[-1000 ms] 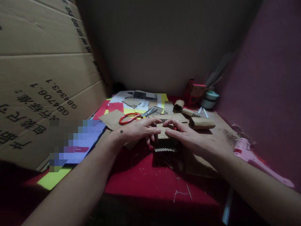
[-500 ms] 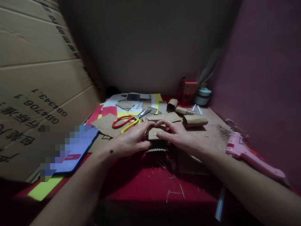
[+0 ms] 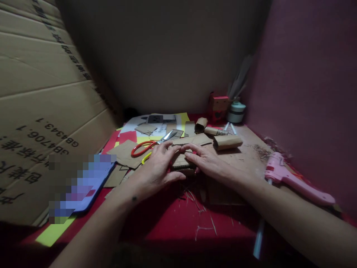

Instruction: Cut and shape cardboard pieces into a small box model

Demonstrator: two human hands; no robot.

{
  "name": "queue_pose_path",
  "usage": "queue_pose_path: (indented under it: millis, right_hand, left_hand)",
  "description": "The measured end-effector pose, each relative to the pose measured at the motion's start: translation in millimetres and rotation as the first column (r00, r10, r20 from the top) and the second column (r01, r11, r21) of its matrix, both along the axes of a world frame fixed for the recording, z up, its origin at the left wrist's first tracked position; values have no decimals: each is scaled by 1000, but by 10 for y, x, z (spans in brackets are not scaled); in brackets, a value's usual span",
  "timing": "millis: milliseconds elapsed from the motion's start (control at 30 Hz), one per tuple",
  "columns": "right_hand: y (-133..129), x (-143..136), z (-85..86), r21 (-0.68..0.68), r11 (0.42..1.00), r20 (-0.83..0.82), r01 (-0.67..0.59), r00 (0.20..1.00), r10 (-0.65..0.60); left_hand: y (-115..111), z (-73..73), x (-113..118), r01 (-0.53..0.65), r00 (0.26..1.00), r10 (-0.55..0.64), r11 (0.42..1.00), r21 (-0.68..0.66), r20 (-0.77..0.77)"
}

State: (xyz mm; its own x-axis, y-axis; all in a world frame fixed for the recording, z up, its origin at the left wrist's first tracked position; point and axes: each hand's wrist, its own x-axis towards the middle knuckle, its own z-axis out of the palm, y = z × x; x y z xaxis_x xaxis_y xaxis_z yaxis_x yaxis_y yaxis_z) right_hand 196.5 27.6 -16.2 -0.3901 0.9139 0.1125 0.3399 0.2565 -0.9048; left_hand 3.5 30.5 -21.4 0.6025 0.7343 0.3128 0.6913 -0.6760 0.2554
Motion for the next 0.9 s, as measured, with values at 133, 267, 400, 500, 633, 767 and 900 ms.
queue_pose_path:
  millis: [133,267,400,500,633,767,900]
  right_hand:
    - [28,29,1,3,1000,13,6,1000,-6]
    - [83,44,-52,21,1000,13,17,1000,-17]
    - [74,23,-51,-7,1000,-30,0,1000,0]
    - [47,3,-17,-32,999,-46,3,999,-5]
    - [37,6,3,-58,998,-58,27,998,-30]
    - [54,27,-24,-59,998,-96,5,995,-11]
    - [75,26,-58,-59,998,-98,1,995,-6]
  left_hand:
    - [110,25,52,52,998,-49,996,78,-40]
    - [102,3,87,77,995,-71,992,97,-65]
    - [52,-72,145,10,1000,-10,995,97,7]
    - [26,-74,192,-14,998,7,994,109,64]
    - [16,-24,225,-4,997,0,999,52,75]
    - [19,-19,237,0,998,-3,999,53,67]
    - [19,-23,255,10,997,-15,998,64,72]
